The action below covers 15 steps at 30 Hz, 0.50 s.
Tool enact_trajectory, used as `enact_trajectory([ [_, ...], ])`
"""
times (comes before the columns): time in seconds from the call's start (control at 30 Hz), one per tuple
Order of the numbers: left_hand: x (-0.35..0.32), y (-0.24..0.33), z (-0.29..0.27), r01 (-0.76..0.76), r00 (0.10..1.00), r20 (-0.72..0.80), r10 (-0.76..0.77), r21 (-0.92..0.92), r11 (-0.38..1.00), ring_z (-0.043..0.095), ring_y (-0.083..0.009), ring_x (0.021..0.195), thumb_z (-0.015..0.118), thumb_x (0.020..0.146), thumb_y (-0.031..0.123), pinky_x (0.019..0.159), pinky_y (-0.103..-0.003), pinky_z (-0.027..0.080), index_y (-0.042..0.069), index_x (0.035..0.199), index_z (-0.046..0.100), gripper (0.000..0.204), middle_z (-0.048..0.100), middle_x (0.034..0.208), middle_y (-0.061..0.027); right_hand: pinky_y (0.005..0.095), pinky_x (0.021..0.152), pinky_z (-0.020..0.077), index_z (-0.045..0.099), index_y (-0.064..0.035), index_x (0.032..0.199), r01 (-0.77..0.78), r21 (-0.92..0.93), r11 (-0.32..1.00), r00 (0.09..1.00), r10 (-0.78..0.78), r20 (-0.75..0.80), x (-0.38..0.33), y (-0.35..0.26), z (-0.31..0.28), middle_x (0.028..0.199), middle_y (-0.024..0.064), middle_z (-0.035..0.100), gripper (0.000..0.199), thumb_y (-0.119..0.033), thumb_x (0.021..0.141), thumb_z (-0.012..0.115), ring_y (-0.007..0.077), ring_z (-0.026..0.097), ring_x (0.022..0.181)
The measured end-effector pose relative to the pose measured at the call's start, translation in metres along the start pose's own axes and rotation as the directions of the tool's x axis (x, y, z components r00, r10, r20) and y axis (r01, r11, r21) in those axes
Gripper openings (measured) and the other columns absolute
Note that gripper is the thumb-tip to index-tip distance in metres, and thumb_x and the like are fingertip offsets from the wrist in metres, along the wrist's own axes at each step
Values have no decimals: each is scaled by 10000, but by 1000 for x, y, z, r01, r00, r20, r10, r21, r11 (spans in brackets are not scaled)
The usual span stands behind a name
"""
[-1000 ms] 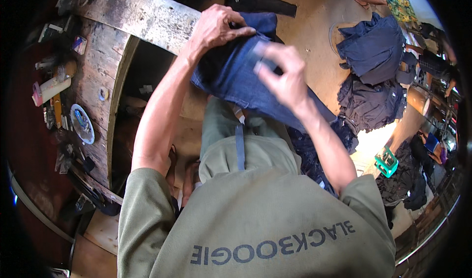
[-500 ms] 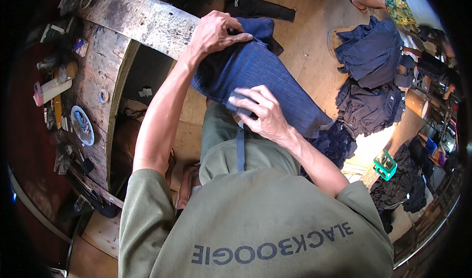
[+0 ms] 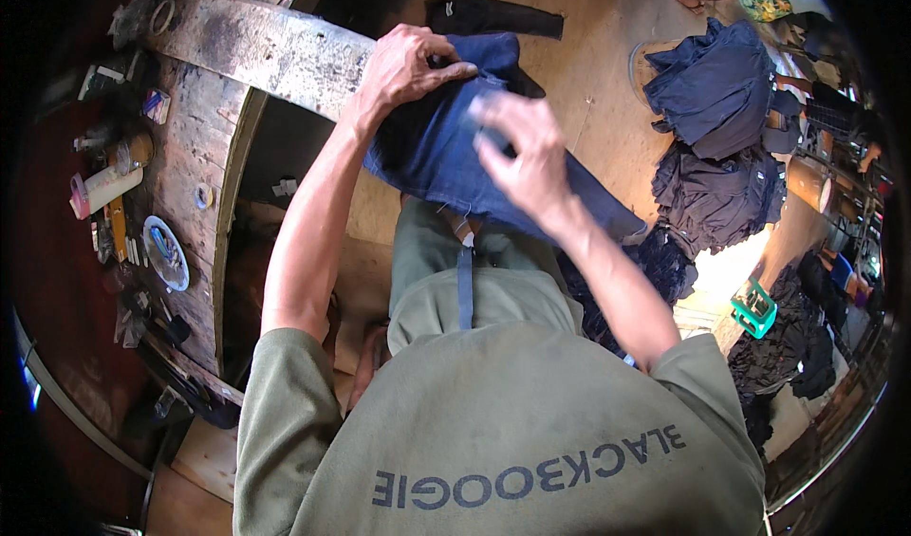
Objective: The person uses a red-handled screwdriver to puncture holes in a dark gray rubber-like material on a wooden workbench. After finishing the puncturing, the person picks up a pair of dark blue pants and rubs a small black rectangular object along the fabric surface.
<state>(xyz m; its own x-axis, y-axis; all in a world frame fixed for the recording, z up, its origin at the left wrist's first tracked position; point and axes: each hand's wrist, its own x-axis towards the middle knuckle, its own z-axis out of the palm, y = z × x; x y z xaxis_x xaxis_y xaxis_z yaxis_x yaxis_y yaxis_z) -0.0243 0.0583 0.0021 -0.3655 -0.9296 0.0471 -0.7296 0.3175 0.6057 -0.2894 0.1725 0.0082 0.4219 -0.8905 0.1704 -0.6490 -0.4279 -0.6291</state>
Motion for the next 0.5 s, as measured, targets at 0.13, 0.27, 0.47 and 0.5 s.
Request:
enact_trajectory([
  [0.13,7,10,0,-58,996,73,59,-11,998,738,-321,1065,795,940,574,995,-456,566,104,1002,874,481,827,1075,-104,467,1024,576,769,-118,1282,122,372,920,977,-177,119,-51,-26,-3,1324,131,749,515,-59,783,883,336,688,1136],
  [0.27,21,25,4,19,965,262,-9,-33,999,751,-347,1059,731,954,684,968,-464,578,92,1082,868,621,827,1075,-147,458,999,587,780,-87,1250,57,226,972,997,-68,40,-50,-7,-13,1313,137,763,481,-45,783,888,349,702,1112],
  [0.47,22,33,5,186,938,323,-126,-162,969,723,-369,725,839,904,607,716,-476,556,31,927,834,577,744,783,-201,455,1018,551,779,-105,1233,-49,153,987,997,56,-47,12,-16,-42,1259,95,780,434,-79,809,867,325,695,1124],
  [0.5,21,34,7,182,951,278,-132,-162,970,715,-368,707,851,896,598,703,-478,546,31,904,829,567,732,760,-200,463,1018,549,780,-112,1234,10,156,988,998,-2,-57,7,-27,-43,1277,93,774,443,-79,800,865,321,695,1133],
])
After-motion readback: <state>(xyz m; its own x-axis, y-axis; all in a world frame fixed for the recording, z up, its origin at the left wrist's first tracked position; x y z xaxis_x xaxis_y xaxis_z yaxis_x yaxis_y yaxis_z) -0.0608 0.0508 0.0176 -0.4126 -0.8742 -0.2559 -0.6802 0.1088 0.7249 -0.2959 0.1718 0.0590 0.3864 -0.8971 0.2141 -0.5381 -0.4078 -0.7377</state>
